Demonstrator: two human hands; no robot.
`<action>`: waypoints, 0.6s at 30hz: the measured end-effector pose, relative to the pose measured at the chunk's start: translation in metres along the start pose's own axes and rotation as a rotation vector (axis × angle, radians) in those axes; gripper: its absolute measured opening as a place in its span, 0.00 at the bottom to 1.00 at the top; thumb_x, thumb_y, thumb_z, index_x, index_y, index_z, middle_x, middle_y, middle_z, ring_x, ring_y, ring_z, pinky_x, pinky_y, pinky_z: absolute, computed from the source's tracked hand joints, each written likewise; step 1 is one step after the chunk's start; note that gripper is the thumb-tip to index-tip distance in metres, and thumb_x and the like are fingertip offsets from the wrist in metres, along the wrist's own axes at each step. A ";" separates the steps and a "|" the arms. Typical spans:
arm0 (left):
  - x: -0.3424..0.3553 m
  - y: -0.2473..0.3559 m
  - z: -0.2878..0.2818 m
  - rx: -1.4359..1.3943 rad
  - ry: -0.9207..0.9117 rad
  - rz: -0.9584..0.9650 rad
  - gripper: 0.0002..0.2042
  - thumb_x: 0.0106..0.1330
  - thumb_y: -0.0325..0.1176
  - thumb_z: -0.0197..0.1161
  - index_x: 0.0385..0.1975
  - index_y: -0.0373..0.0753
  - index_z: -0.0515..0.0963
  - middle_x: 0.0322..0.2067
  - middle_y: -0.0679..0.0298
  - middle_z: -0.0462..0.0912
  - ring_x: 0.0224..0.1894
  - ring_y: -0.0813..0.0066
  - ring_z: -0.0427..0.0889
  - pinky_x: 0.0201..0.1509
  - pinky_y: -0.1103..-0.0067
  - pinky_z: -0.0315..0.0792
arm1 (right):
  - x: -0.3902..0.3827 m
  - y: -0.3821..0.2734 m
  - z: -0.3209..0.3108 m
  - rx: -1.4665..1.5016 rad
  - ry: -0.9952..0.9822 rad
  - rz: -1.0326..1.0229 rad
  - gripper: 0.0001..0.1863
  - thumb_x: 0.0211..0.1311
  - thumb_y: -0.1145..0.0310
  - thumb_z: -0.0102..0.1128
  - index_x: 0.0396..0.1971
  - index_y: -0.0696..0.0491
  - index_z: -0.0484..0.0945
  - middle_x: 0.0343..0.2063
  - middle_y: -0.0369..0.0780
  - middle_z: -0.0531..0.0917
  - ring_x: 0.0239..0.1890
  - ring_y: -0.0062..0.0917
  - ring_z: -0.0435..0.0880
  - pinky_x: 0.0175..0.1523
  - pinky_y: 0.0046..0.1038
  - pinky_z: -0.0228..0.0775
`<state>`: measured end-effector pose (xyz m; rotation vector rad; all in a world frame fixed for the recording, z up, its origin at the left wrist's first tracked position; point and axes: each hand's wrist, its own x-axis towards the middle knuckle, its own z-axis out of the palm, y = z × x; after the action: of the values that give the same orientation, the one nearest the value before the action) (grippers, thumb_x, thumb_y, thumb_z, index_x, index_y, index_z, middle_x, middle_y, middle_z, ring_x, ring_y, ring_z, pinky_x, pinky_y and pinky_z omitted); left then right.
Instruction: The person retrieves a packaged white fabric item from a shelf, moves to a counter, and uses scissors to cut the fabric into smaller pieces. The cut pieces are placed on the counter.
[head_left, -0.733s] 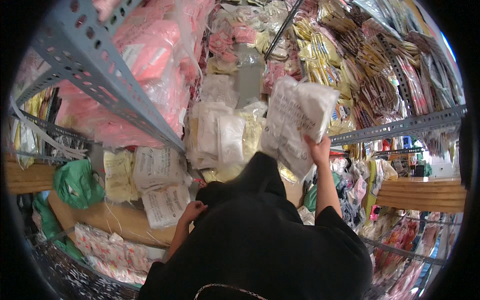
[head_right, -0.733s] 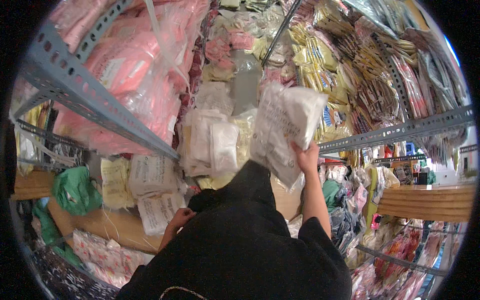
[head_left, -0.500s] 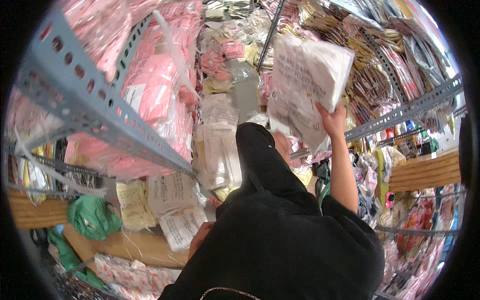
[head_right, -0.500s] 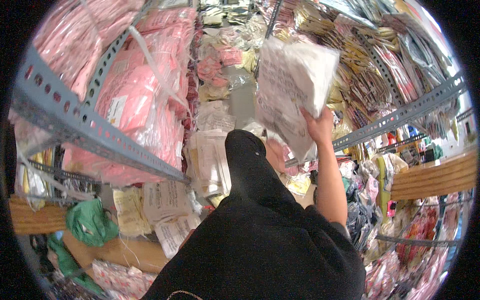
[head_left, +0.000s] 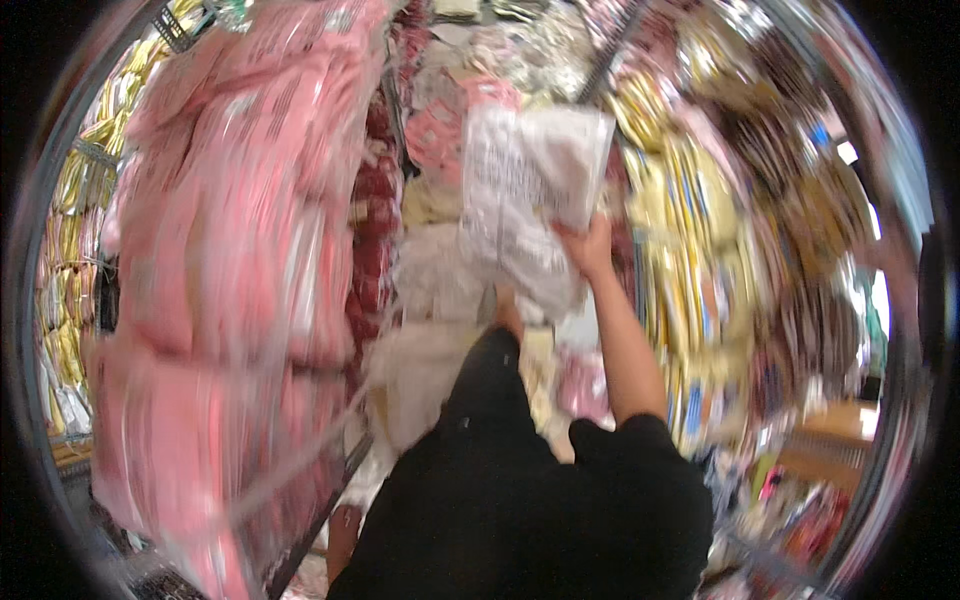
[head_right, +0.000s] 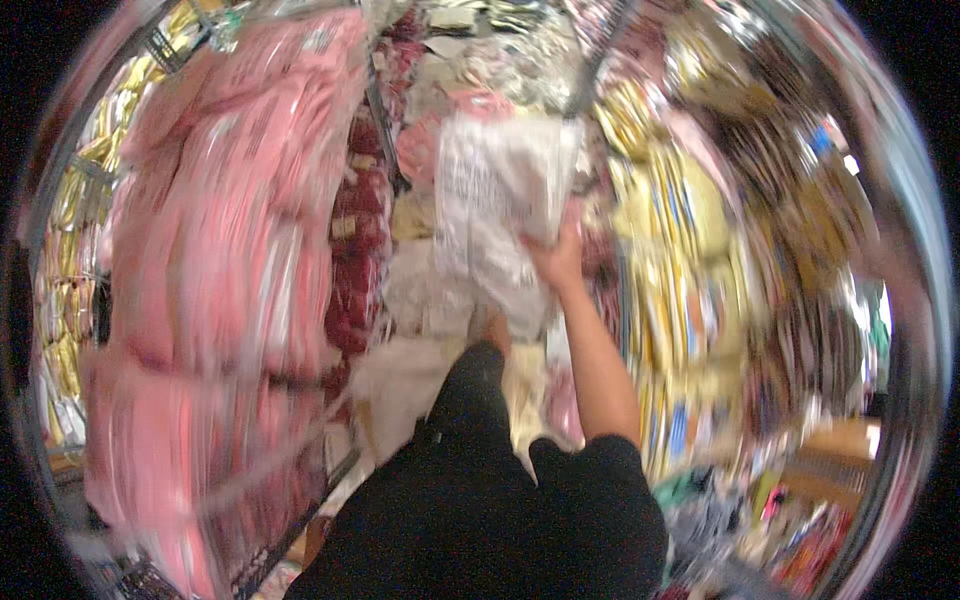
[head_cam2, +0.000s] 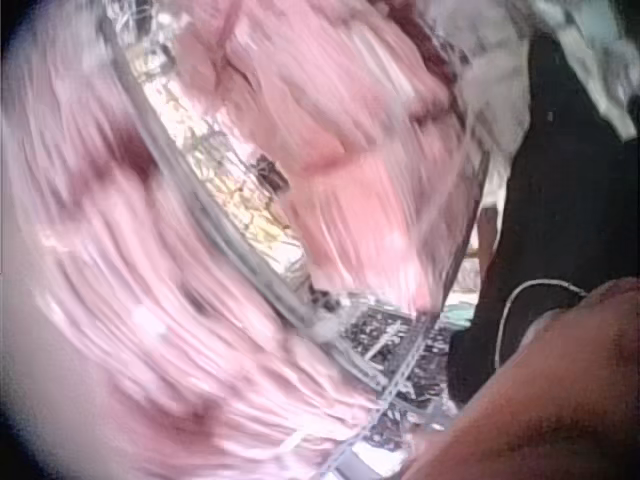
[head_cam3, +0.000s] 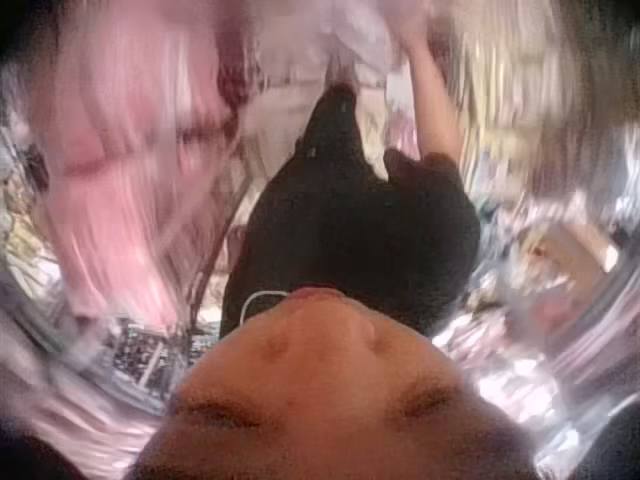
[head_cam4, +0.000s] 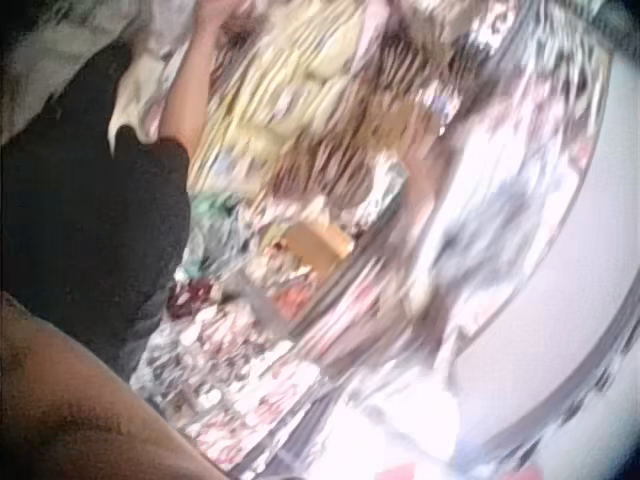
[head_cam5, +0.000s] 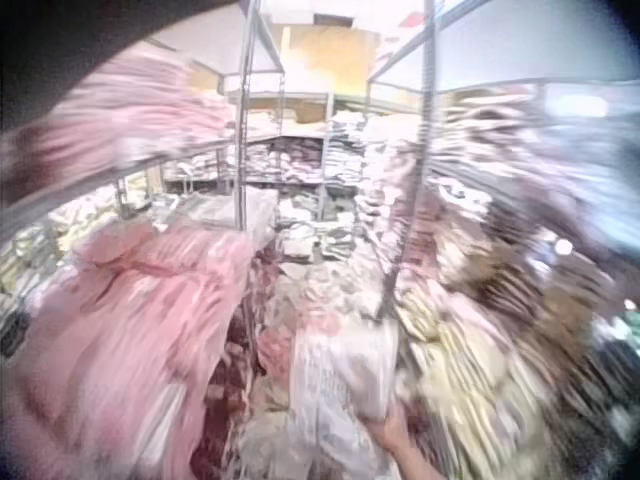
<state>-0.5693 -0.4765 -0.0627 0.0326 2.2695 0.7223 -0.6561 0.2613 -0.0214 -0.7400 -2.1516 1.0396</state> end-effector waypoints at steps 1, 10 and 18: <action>0.010 0.017 0.006 0.020 0.059 -0.086 0.16 0.67 0.43 0.58 0.38 0.34 0.78 0.41 0.50 0.82 0.45 0.56 0.81 0.46 0.64 0.72 | 0.031 0.019 0.010 0.126 -0.086 0.101 0.16 0.51 0.68 0.72 0.39 0.59 0.83 0.36 0.43 0.88 0.38 0.30 0.86 0.46 0.32 0.75; 0.100 0.265 -0.022 0.416 -0.648 -0.565 0.13 0.65 0.40 0.54 0.38 0.37 0.79 0.42 0.53 0.83 0.47 0.55 0.81 0.50 0.61 0.73 | 0.203 0.235 0.096 -0.160 -0.241 0.398 0.19 0.49 0.66 0.72 0.41 0.58 0.82 0.33 0.49 0.86 0.36 0.41 0.86 0.46 0.38 0.74; 0.239 0.539 -0.042 -0.286 0.197 -0.084 0.10 0.65 0.30 0.57 0.42 0.35 0.77 0.32 0.60 0.81 0.35 0.74 0.81 0.40 0.77 0.75 | 0.307 0.189 0.082 -0.235 -0.235 0.581 0.18 0.46 0.70 0.69 0.41 0.55 0.81 0.33 0.51 0.85 0.38 0.47 0.85 0.45 0.40 0.74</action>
<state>-0.8709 0.0114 0.0792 -0.2793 2.3125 1.0361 -0.8748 0.5400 -0.1268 -1.4818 -2.3420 1.2136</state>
